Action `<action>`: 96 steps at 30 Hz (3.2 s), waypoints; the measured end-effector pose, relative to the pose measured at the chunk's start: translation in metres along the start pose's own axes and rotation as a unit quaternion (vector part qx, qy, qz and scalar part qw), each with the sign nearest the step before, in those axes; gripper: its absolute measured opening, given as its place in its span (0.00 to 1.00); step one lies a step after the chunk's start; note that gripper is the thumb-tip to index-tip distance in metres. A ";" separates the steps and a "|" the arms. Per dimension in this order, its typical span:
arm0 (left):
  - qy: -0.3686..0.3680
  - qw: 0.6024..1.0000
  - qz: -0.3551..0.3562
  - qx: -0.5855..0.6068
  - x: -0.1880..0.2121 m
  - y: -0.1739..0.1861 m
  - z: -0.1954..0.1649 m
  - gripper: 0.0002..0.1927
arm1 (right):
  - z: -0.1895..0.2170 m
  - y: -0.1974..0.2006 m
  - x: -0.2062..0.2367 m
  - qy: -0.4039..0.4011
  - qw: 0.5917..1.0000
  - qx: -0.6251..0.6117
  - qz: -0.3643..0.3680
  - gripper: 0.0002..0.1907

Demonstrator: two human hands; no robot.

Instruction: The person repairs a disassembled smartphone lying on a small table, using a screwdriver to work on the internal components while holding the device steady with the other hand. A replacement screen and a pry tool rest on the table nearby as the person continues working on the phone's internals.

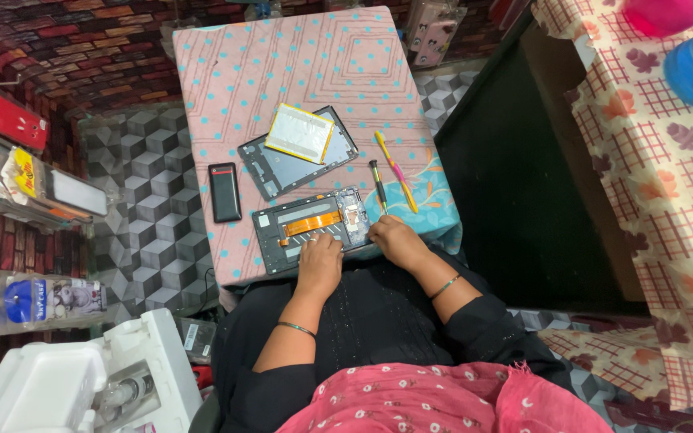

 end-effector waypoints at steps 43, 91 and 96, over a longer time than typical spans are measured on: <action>-0.006 0.998 0.035 -0.044 0.001 -0.008 -0.011 0.14 | -0.112 0.005 0.017 -0.268 0.805 -0.518 -0.107 0.29; -0.082 0.993 0.068 -0.058 0.006 -0.032 -0.036 0.25 | -0.107 -0.029 0.008 -0.287 0.762 -0.572 -0.098 0.16; -0.085 0.993 0.067 -0.039 0.006 -0.026 -0.035 0.25 | -0.105 -0.020 0.007 -0.271 0.774 -0.561 -0.111 0.15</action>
Point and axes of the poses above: each hand's wrist, its own x-axis away from the middle knuckle, its own y-axis out of the back of the hand, z = x × y, the point moved 9 cm from there along -x, towards the middle knuckle, and after that the axes turned 3 degrees about -y, right-handed, at the moved point
